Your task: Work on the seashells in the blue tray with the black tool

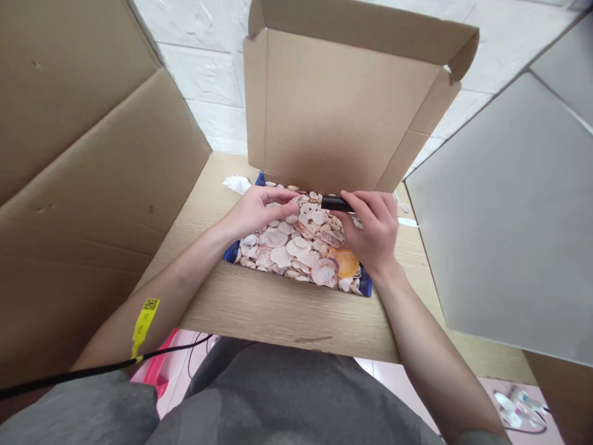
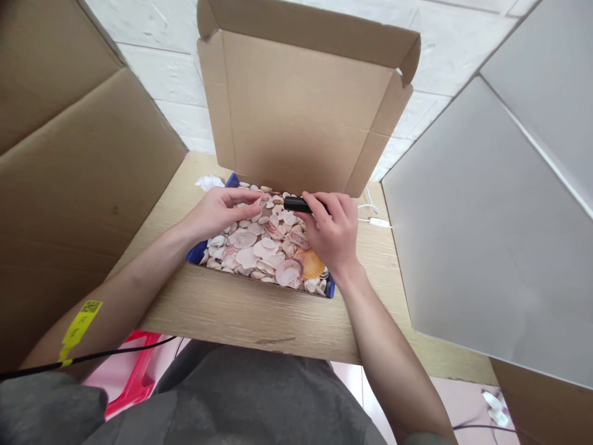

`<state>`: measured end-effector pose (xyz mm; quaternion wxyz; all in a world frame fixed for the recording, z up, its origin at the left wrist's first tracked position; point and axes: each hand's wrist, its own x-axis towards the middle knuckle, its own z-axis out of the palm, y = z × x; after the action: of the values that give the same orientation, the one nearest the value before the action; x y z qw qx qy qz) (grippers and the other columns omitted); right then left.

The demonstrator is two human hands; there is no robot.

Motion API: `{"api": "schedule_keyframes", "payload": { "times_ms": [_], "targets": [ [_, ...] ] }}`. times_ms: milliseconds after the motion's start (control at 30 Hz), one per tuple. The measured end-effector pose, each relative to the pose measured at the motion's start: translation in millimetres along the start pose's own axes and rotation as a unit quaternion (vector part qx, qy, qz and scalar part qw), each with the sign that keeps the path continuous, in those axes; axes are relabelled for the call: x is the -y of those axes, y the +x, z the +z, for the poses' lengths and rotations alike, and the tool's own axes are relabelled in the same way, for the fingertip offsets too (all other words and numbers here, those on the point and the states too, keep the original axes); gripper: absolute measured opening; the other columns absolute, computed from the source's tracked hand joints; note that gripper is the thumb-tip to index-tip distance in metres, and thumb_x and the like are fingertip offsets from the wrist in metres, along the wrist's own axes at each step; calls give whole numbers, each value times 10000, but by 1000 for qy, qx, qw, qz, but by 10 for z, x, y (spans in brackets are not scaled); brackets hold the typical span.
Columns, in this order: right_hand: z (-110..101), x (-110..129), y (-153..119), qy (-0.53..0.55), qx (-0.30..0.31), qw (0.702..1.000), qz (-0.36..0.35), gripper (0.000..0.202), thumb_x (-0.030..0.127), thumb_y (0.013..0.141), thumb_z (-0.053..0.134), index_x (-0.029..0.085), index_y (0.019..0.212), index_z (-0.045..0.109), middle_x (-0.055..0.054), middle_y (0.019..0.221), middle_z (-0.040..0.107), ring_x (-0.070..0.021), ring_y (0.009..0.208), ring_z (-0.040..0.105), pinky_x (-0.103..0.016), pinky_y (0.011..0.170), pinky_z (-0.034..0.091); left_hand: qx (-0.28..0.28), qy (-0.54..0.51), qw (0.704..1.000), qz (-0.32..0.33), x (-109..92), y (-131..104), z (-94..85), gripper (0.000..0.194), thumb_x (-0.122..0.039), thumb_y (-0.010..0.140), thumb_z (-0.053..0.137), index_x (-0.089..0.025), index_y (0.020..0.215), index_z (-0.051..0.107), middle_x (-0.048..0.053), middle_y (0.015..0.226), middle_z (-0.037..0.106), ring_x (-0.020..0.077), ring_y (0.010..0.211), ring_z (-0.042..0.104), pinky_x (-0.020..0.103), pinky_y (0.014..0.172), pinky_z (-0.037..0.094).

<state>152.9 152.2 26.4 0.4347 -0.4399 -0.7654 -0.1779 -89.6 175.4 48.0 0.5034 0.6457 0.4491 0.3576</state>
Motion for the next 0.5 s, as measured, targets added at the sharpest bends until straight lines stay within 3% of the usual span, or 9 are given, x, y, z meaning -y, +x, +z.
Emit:
{"api": "schedule_keyframes", "payload": {
  "times_ms": [200, 500],
  "targets": [
    [-38, 28, 16, -39, -52, 997, -51, 334, 222, 841, 667, 285, 1164, 614, -25, 1024, 706, -178, 967, 587, -352, 873, 464, 47, -30, 998, -28, -41, -23, 16, 458, -454, 795, 722, -165, 1149, 690, 98, 1070, 744, 214, 975, 693, 307, 838, 531],
    [-32, 18, 6, -26, 16, 998, 46, 268, 291, 875, 596, 319, 1139, 638, -45, 1040, 691, -238, 991, 596, -457, 889, 468, 68, -62, 996, -9, -12, -19, 26, 445, -402, 805, 723, -171, 1183, 677, 101, 1035, 756, 220, 896, 726, 344, 809, 578]
  ]
}}
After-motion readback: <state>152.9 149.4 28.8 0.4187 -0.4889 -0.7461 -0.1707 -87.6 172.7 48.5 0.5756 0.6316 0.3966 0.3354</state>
